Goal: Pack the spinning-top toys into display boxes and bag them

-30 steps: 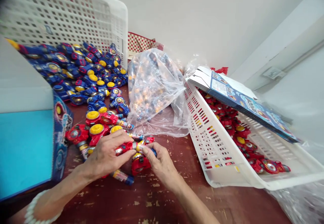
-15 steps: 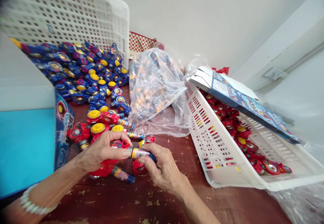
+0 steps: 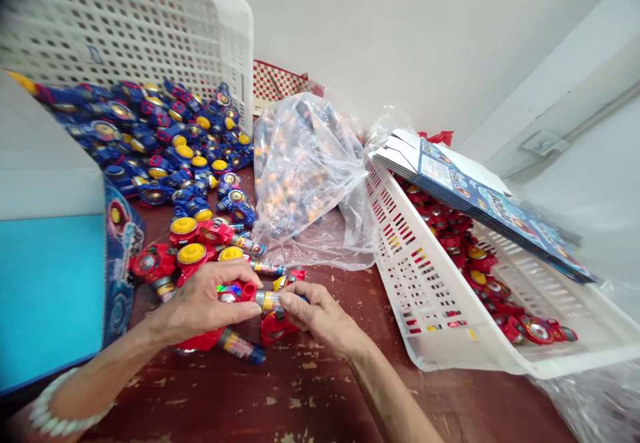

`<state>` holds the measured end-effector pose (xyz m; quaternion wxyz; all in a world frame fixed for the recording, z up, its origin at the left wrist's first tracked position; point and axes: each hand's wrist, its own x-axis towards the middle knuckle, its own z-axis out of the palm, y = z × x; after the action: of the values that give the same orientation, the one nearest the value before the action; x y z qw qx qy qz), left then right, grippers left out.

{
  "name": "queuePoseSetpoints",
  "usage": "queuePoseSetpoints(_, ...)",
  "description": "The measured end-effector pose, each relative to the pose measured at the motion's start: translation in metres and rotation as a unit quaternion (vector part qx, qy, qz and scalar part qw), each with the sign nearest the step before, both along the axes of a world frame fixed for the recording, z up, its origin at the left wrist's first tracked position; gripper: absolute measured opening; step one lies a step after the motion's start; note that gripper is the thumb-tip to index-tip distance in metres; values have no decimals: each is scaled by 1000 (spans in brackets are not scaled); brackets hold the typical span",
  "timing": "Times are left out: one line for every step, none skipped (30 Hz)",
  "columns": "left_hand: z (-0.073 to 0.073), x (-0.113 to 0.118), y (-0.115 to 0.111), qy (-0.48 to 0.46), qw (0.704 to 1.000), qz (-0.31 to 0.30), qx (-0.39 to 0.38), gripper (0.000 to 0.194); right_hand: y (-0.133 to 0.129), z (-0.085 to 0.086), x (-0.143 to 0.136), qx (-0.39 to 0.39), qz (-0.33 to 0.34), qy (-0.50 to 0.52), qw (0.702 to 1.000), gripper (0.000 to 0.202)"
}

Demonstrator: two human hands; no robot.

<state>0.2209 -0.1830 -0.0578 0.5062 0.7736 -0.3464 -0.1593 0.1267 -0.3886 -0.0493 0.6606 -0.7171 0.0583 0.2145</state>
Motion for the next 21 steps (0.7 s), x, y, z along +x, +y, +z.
queuePoseSetpoints(-1, 2, 1, 20, 1000, 0, 7, 20, -2, 1, -1, -5, 1, -23, 1000, 43)
queuePoseSetpoints(-1, 4, 3, 41, 999, 8, 15, 23, -3, 1, -1, -32, -1, -68, 997, 45)
queuePoseSetpoints(-2, 5, 4, 59, 998, 19, 22, 26, -3, 1, -1, -73, -6, -121, 990, 44)
queuePoseSetpoints(-2, 7, 5, 69, 997, 29, 25, 28, -3, 1, -1, -116, -10, -167, 979, 41)
queuePoseSetpoints(-3, 7, 6, 70, 997, 33, 24, 28, -2, 0, 0, -150, -19, -194, 969, 35)
queuePoseSetpoints(-2, 7, 6, 61, 998, 30, 18, 27, -1, -2, 2, -165, -34, -197, 966, 32)
queuePoseSetpoints(-2, 6, 5, 43, 999, 21, 8, 24, -1, -4, 4, -157, -46, -176, 971, 38)
queuePoseSetpoints(-1, 5, 4, 21, 1000, 9, -3, 21, 0, -5, 6, -132, -56, -142, 980, 45)
queuePoseSetpoints(-1, 4, 3, 3, 1000, -1, -13, 18, 0, -7, 7, -103, -61, -110, 987, 50)
queuePoseSetpoints(-1, 4, 2, -9, 1000, -4, -18, 16, -1, -7, 9, -75, -62, -86, 992, 52)
queuePoseSetpoints(-1, 4, 2, -10, 1000, 3, -14, 16, -3, -6, 9, -53, -55, -73, 994, 50)
queuePoseSetpoints(-2, 5, 2, 0, 1000, 19, -4, 17, -5, -5, 9, -38, -44, -71, 996, 46)
queuePoseSetpoints(-3, 6, 3, 21, 999, 35, 8, 20, -6, -3, 9, -31, -38, -77, 996, 45)
queuePoseSetpoints(-4, 8, 4, 47, 998, 48, 16, 24, -8, -2, 9, -29, -39, -87, 995, 47)
queuePoseSetpoints(-5, 10, 5, 68, 996, 55, 19, 28, -8, -1, 9, -31, -43, -98, 994, 48)
queuePoseSetpoints(-5, 12, 6, 82, 995, 55, 16, 30, -8, -1, 9, -40, -48, -112, 992, 46)
queuePoseSetpoints(-5, 13, 6, 85, 995, 52, 7, 31, -7, -2, 11, -54, -57, -125, 989, 40)
queuePoseSetpoints(-5, 15, 7, 77, 996, 51, -5, 29, -5, -4, 12, -67, -72, -132, 986, 41)
queuePoseSetpoints(-4, 15, 6, 62, 997, 52, -15, 28, -4, -6, 14, -77, -88, -132, 984, 48)
queuePoseSetpoints(-2, 15, 6, 48, 997, 58, -21, 26, -3, -9, 17, -82, -102, -128, 983, 54)
queuePoseSetpoints(0, 15, 5, 41, 997, 63, -25, 24, -3, -10, 18, -83, -112, -122, 983, 58)
